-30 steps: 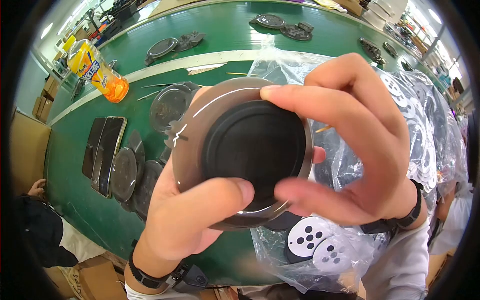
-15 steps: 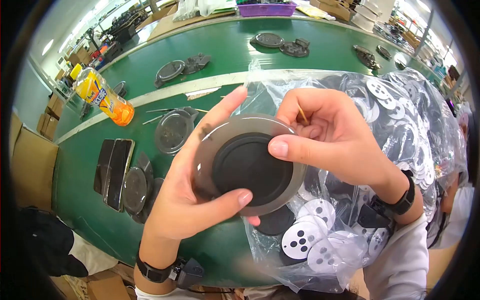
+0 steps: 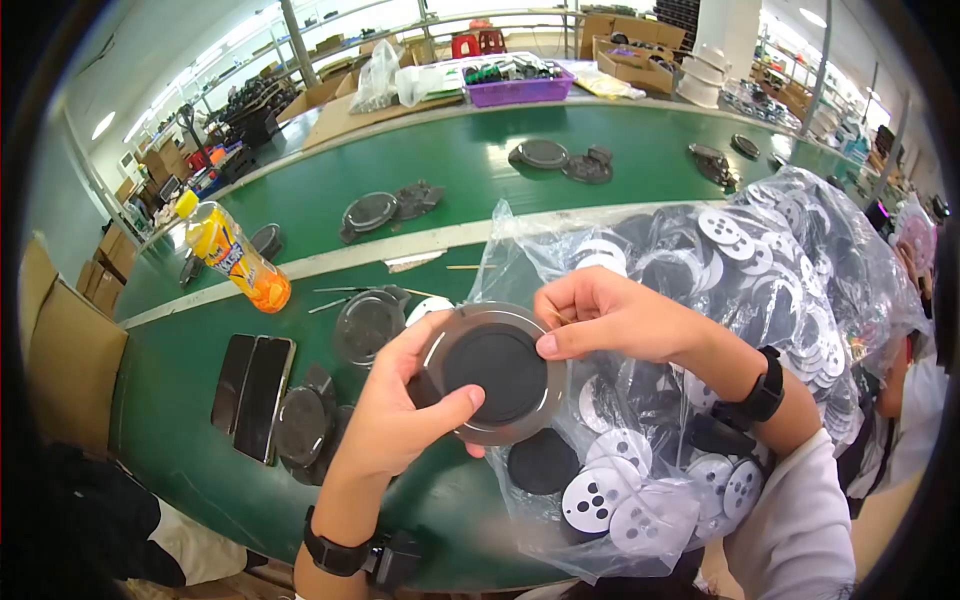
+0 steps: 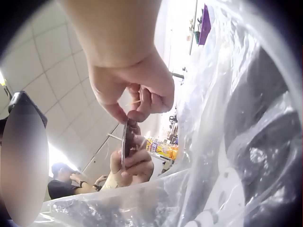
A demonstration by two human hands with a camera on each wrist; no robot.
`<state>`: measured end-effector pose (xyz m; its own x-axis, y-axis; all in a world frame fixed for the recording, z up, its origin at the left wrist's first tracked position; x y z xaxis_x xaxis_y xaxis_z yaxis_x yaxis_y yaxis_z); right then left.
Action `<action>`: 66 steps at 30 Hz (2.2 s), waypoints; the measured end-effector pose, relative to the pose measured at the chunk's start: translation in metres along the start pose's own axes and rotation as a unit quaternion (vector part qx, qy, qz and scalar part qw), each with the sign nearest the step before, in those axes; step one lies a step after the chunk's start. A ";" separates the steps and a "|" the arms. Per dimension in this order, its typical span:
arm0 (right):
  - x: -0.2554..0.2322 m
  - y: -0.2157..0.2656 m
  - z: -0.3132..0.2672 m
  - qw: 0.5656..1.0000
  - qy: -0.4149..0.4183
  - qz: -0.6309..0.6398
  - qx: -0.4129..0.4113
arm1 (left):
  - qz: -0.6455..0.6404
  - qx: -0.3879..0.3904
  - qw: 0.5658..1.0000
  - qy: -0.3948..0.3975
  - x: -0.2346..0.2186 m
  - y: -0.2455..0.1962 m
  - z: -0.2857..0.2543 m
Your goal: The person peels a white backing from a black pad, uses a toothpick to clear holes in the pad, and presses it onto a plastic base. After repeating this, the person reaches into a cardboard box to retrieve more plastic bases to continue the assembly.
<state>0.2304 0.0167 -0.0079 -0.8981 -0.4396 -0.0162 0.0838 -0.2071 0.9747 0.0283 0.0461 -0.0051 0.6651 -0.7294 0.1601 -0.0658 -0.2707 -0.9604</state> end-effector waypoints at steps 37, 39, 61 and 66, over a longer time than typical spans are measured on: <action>0.022 0.000 -0.008 0.998 0.010 -0.050 -0.024 | 0.541 0.099 0.835 0.012 0.046 0.040 -0.008; 0.018 0.002 -0.006 1.000 -0.012 0.005 -0.015 | 0.538 0.112 0.835 0.005 0.046 0.038 -0.011; 0.044 0.040 -0.018 0.906 -0.045 -0.336 -0.252 | -0.126 0.135 0.972 -0.147 0.015 0.000 -0.018; 0.043 0.040 -0.015 0.892 -0.039 -0.366 -0.261 | -0.081 0.160 0.970 -0.163 0.018 -0.002 -0.019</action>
<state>0.2015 -0.0243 0.0273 -0.8201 0.0386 -0.5709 -0.3662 -0.8020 0.4718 0.0263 0.0211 0.0041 0.8510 -0.4421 0.2834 0.2579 -0.1183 -0.9589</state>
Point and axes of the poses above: each hand's wrist, its own z-axis towards the middle knuckle, its own x-axis out of the palm, y = z × x, the point moved 2 cm from there along z, towards the middle knuckle, and after that the axes turned 15 degrees about -x, right-handed, at the moved point
